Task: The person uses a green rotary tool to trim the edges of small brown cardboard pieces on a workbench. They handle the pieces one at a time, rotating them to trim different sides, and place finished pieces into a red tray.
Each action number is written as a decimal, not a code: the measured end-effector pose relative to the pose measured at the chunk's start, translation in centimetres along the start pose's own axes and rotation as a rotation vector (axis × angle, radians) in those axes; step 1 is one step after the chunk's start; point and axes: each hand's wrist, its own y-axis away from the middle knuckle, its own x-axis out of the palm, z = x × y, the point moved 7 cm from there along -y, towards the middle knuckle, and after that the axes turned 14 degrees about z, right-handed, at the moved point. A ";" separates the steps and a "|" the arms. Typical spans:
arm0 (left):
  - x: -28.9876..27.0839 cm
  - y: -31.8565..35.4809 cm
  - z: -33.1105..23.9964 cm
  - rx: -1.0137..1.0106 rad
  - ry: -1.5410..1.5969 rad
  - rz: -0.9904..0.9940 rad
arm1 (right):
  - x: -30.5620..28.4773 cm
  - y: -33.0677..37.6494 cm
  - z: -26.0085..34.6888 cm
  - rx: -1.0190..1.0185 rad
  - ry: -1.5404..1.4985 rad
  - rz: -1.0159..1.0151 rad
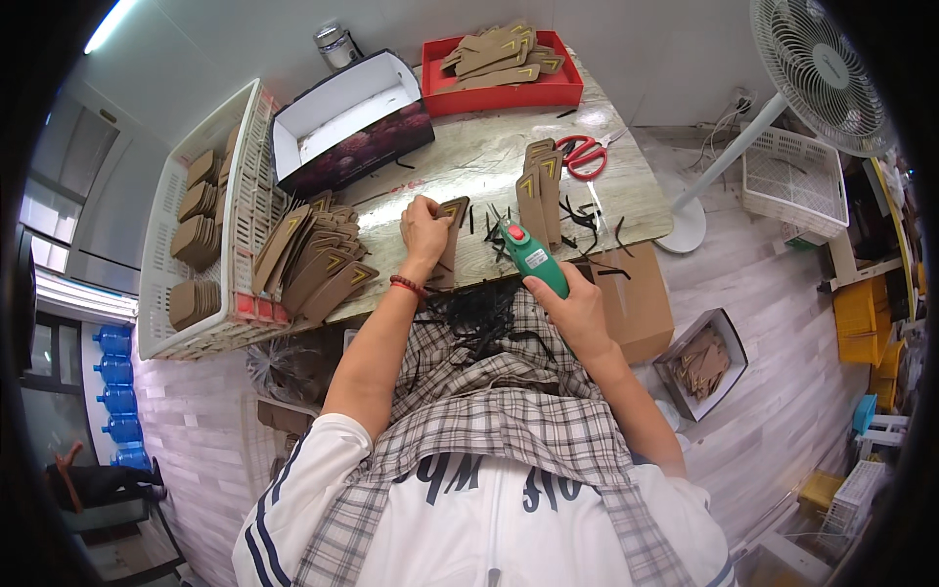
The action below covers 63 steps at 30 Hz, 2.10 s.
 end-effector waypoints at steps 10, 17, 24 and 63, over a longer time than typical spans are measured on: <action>-2.5 3.5 -3.0 -0.111 1.410 0.065 | 1.4 -1.2 1.9 -0.023 0.021 0.066; -1.9 3.9 -4.8 -0.137 1.483 0.106 | 1.6 -1.2 2.3 -0.060 0.043 0.079; -0.6 4.7 -5.9 -0.159 1.517 0.143 | 1.4 -1.2 2.2 -0.024 -0.050 0.066; -5.5 5.1 -6.4 0.103 0.917 0.379 | -0.3 0.0 3.1 -0.095 0.117 0.098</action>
